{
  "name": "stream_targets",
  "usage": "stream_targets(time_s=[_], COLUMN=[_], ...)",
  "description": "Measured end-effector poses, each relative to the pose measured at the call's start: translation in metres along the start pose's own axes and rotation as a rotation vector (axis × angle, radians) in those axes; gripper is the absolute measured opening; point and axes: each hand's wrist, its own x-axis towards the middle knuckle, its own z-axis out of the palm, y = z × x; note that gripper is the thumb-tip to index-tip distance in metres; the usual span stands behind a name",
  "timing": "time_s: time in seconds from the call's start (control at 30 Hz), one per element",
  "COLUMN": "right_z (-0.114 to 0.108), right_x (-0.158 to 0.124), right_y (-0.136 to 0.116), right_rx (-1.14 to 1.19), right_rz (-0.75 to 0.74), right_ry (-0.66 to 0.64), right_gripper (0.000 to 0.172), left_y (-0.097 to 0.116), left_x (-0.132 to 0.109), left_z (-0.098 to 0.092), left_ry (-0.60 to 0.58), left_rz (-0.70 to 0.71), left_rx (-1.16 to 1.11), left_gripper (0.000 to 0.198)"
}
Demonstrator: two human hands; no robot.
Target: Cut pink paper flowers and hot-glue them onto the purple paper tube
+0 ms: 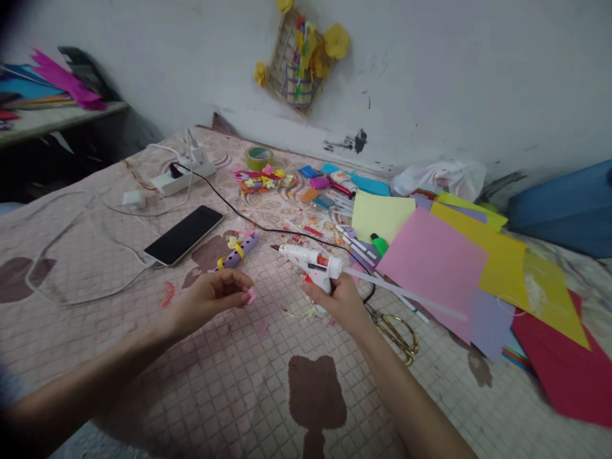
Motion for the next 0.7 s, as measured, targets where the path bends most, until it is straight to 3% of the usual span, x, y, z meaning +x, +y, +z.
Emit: stream_targets(time_s=[0.2,0.43,0.7], right_z=[-0.001,0.001,0.002], right_x=[0.000,-0.003,0.000], right_y=[-0.002,-0.007,-0.012], right_rx=[0.131,0.312,0.337], right_rz=[0.038,0.062,0.103], right_ry=[-0.159,-0.297,-0.362], right_gripper=[0.022,0.025,0.029], left_y=[0.011,0.008,0.002], left_x=[-0.004,-0.003,-0.003], left_z=[-0.003,-0.015,-0.028], left_ry=[0.138,0.243,0.320], left_rz=[0.279,0.600,0.780], left_rx=[0.393,0.657,0.798], left_gripper=[0.008,0.007,0.013])
